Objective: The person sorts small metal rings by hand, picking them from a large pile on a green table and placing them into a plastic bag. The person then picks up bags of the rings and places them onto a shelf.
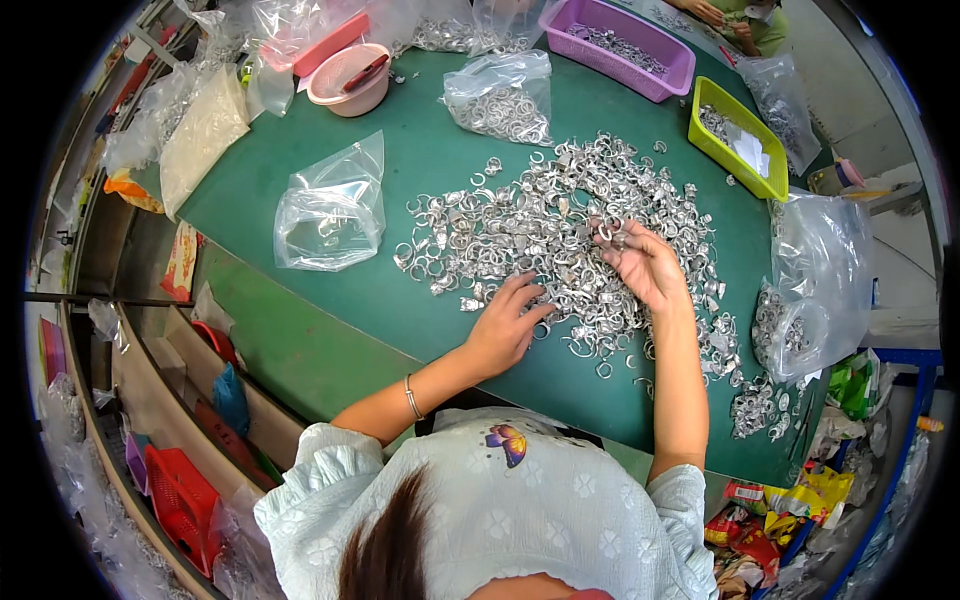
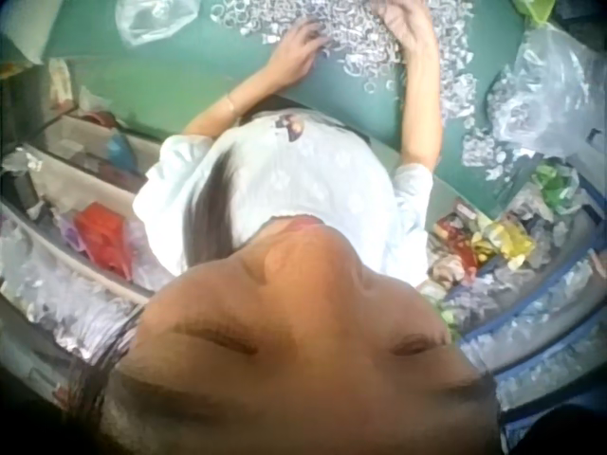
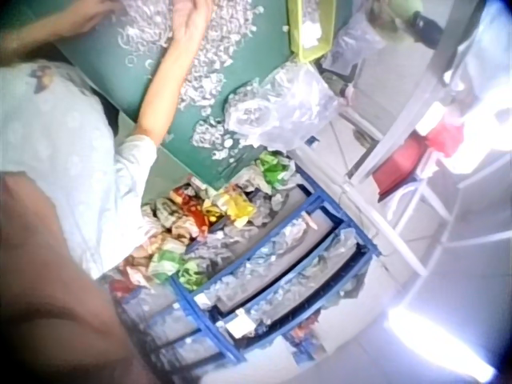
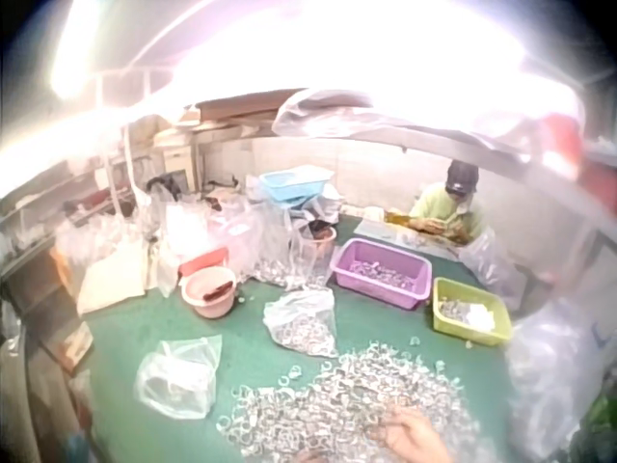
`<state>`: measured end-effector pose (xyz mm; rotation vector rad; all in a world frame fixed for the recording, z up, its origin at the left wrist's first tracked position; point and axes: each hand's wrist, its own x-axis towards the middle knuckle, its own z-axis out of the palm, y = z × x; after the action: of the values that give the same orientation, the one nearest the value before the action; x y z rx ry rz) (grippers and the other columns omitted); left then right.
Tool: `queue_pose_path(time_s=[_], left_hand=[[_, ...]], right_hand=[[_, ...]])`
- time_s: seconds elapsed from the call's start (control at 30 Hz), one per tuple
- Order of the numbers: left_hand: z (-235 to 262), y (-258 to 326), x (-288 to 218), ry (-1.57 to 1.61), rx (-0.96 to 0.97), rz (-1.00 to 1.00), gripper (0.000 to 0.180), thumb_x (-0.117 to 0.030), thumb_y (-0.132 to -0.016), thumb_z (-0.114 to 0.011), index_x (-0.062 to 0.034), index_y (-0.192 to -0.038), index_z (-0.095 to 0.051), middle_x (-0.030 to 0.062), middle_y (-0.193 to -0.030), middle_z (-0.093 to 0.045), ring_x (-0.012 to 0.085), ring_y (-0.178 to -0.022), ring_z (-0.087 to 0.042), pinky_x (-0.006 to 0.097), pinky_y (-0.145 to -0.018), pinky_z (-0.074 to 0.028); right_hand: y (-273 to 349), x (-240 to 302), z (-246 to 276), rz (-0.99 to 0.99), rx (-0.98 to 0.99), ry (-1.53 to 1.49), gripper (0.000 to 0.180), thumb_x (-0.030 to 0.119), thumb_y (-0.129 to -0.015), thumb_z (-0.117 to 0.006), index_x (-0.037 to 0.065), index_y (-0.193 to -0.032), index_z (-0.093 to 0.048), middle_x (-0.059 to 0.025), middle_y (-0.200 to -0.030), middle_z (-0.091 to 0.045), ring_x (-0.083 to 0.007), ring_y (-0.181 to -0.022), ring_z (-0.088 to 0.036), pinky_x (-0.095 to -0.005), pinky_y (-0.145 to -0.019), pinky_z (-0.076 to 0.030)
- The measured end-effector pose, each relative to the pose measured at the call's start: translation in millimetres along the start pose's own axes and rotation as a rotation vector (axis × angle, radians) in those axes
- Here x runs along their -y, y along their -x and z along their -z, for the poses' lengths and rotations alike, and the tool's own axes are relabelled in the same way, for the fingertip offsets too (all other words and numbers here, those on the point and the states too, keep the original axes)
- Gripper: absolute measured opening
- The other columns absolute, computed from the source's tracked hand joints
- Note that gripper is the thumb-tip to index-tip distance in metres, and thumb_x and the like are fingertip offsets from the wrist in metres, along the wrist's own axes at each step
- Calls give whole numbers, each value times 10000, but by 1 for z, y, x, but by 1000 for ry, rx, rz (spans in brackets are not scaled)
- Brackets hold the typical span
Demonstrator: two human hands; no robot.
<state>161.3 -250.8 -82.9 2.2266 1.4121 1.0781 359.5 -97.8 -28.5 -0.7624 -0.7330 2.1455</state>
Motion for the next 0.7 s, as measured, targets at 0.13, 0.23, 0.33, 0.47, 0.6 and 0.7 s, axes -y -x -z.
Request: queue_pose_path(time_s=[0.13,0.23,0.33,0.47,0.6,0.7], left_hand=[[0,1,0,9,-5,-1,445,61,-645,-590,-66,-1072,-574,153,-1127,-478,382,-1181,-405,473,-982,-363],[0,2,2,22,-2,-4,438,53,-647,-591,-56,-1071,-561,158,-1133,-473,378,-1187,-393,481,-998,-349],[0,0,1,22,-2,2,435,57,-650,-590,-60,-1068,-567,153,-1133,-474,376,-1185,-397,474,-990,-356],[-1,2,1,16,-16,13,427,58,-656,-590,-69,-1063,-582,144,-1126,-482,369,-1179,-410,461,-978,-370],[-1,2,2,22,-38,17,419,53,-657,-594,-66,-1058,-582,143,-1128,-485,364,-1176,-413,458,-974,-374],[0,1,1,39,-41,19,410,50,-656,-597,-65,-1049,-587,142,-1129,-487,359,-1173,-417,454,-969,-377]], right_hand=[[10,-2,-3,57,-21,111,155,-1,-889,-430,-42,-1028,-486,-197,-1048,-594,-286,-957,-602,-407,-839,-503],[14,-7,3,163,-155,471,139,77,-910,-498,-2,-1023,-509,-98,-970,-620,-168,-873,-604,-324,-825,-494],[17,2,0,348,-299,1345,177,91,-904,-513,2,-1057,-507,-88,-907,-625,-140,-807,-589,-272,-732,-476],[13,-5,-26,566,-312,1214,211,75,-905,-472,-13,-1093,-512,-105,-850,-620,-141,-741,-571,-257,-694,-466],[-14,-11,-47,176,-112,404,236,68,-897,-454,0,-1113,-520,-70,-746,-586,-128,-659,-542,-247,-622,-446],[-45,-28,-49,189,-108,791,187,108,-873,-529,24,-1038,-557,-19,-665,-541,-111,-595,-507,-239,-547,-408]])
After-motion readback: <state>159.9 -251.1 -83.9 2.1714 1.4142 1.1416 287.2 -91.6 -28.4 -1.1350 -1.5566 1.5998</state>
